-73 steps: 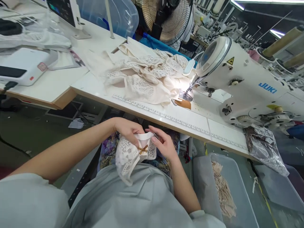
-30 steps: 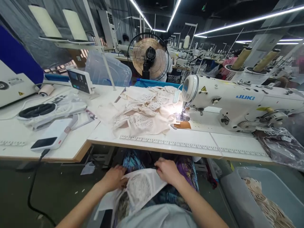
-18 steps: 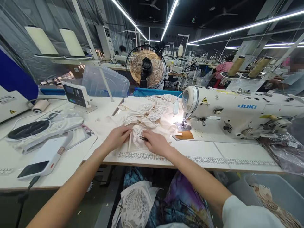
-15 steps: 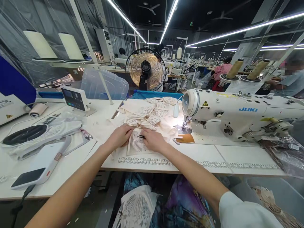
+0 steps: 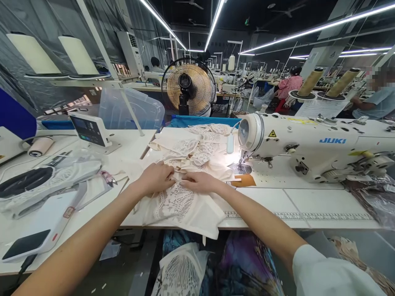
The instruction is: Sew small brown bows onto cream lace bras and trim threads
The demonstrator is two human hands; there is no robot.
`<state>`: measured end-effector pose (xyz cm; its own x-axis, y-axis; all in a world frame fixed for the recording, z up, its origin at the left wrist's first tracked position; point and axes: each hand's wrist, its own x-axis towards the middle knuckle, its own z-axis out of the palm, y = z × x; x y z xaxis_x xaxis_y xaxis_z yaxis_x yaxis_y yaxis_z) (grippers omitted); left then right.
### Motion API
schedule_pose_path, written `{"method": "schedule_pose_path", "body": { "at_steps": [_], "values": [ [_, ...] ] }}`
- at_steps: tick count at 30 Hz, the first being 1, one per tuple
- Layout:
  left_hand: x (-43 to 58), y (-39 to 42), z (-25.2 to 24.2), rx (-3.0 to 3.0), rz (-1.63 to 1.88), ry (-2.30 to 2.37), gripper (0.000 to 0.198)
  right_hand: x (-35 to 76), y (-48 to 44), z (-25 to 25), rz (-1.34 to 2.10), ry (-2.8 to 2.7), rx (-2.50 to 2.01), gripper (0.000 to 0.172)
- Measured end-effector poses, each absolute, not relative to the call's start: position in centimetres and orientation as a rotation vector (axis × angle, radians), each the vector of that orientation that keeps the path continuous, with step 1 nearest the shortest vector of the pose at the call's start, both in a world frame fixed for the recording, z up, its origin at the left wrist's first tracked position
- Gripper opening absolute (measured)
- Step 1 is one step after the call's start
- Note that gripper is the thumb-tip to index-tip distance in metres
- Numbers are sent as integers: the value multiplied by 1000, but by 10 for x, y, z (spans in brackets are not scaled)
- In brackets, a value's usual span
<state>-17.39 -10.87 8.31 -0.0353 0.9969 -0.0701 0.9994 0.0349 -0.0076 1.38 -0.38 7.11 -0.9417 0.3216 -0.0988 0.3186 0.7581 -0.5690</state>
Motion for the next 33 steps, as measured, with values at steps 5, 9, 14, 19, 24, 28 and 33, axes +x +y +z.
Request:
{"method": "schedule_pose_path", "body": {
  "at_steps": [5,9,14,19,24,28,33],
  "values": [
    [-174,-108,82,2206,-91,2151,36,4,3,79,1142,-2947,-443,36],
    [-175,-98,88,2180,-136,2194,26,3,4,83,1045,-2952,-464,36],
    [-177,-94,100,2177,-173,2210,27,-6,8,89,813,-3015,-739,43],
    [-180,-101,99,2152,-83,2196,22,-31,16,96,803,-3109,-697,38],
    [-185,-101,90,2149,0,2157,26,-53,23,103,841,-3215,-719,31],
    [-188,-100,86,2167,62,2118,29,-62,22,105,819,-3231,-839,29],
    [-188,-103,85,2187,127,2103,30,-70,14,107,755,-3190,-923,26]
  ]
}}
